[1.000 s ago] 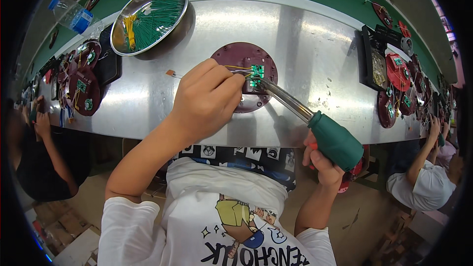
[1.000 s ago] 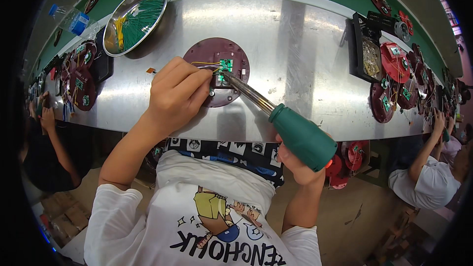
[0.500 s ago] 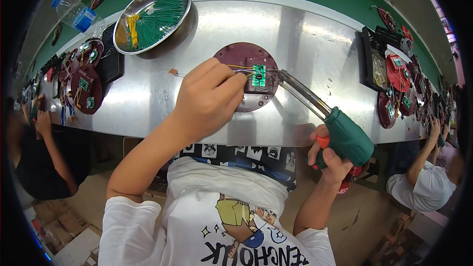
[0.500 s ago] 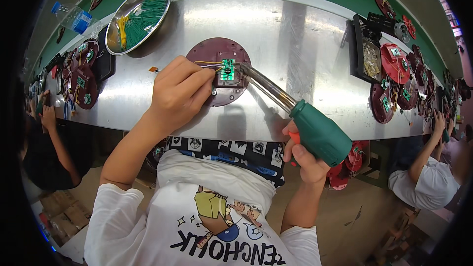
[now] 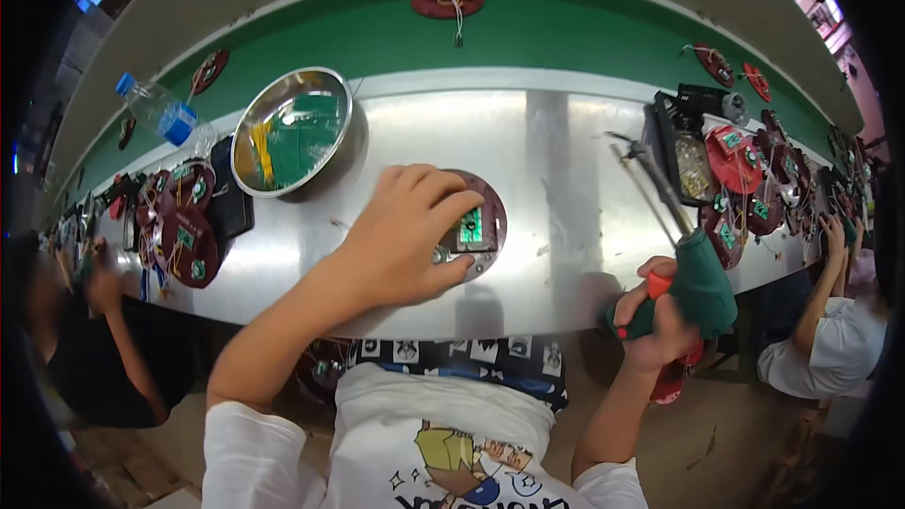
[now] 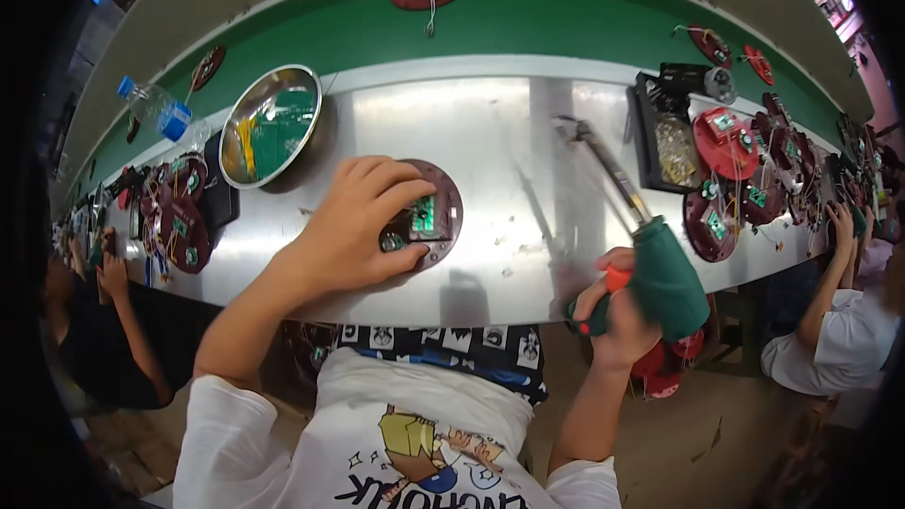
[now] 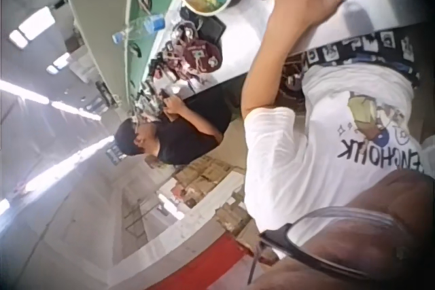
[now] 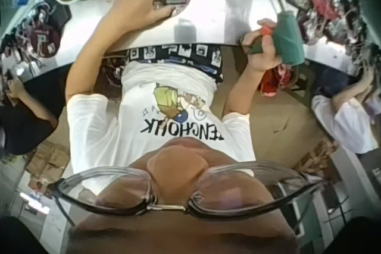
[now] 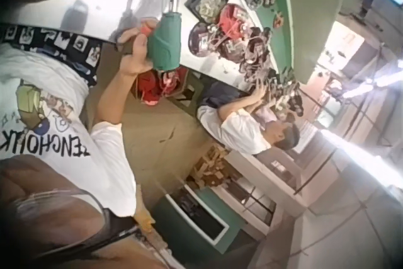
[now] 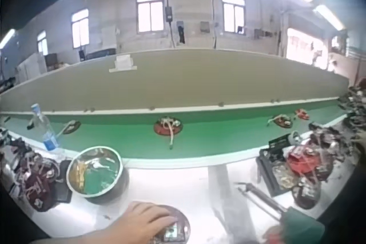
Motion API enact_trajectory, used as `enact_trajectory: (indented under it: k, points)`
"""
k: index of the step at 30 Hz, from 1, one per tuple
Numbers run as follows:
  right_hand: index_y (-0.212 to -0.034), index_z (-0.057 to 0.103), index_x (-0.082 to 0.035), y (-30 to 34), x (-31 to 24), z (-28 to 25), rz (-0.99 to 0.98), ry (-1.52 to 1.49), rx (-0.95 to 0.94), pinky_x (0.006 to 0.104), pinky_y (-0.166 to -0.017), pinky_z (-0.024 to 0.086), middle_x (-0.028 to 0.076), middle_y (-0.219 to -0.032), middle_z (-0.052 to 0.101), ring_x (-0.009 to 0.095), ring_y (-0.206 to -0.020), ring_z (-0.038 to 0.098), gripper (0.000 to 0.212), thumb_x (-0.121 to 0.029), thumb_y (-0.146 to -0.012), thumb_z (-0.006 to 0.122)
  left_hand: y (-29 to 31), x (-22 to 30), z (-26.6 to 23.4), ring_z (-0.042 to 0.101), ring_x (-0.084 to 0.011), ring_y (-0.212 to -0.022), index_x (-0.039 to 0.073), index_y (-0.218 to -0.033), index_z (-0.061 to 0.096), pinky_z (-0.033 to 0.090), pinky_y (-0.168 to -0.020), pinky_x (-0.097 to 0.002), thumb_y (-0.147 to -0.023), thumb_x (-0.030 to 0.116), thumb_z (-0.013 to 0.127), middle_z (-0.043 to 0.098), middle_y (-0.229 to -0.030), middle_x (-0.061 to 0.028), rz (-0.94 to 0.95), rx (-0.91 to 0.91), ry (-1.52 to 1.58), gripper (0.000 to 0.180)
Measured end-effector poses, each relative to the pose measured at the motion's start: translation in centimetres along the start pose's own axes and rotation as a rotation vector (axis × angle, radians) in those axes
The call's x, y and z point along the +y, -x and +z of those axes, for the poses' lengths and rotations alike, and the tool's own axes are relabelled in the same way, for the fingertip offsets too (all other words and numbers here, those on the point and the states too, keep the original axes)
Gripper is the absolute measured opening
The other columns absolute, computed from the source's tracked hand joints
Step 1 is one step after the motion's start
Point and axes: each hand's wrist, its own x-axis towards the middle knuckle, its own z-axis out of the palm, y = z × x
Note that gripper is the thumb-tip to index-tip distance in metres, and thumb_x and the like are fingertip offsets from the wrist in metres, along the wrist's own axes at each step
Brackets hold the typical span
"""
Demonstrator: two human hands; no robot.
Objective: Soldering or welding small electronic components onto circuit boards on a factory assembly line.
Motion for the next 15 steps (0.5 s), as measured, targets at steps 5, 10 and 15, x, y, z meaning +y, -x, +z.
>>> enact_trajectory:
  k: [5, 10, 15]
  points:
    - [-0.11, 0.05, 0.004, -1.6, -0.4, 0.0, -0.013, -0.08, 0.341, 0.029, -0.039, 0.04, 0.015, -0.085, 0.056, 0.015, -0.044, 0.045, 0.029, -0.02, -0.096, 0.045, -12.5, -4.4, 2.4, 0.055, -0.0355, -0.109, 0.013, -0.119, 0.065, 0.041, -0.095, -0.0451, -0.077, 0.039, 0.075, 0.062, -0.114, -0.0161, 0.216, 0.21, -0.119, 0.05]
    - [-0.11, 0.05, 0.004, -1.0, 0.7, 0.7, -0.121, -0.062, 0.384, 0.0259, -0.039, 0.038, 0.015, -0.095, 0.055, 0.012, -0.046, 0.046, 0.027, -0.02, -0.098, 0.044, -24.6, -14.7, 2.7, 0.055, -0.0394, -0.116, 0.007, -0.122, 0.062, 0.044, -0.098, -0.049, -0.083, 0.055, 0.065, 0.061, -0.123, -0.0206, -0.556, 0.278, -0.336, 0.062]
    - [-0.107, 0.05, 0.002, -1.3, 0.4, 1.3, -0.102, -0.036, 0.478, 0.0285, -0.039, 0.039, 0.009, -0.067, 0.053, 0.015, -0.042, 0.045, 0.024, -0.019, -0.095, 0.047, -27.8, -17.6, 3.3, 0.053, -0.0401, -0.12, 0.002, -0.123, 0.06, 0.044, -0.098, -0.0493, -0.084, 0.045, 0.066, 0.058, -0.128, -0.0218, -0.881, 0.227, -0.279, 0.058]
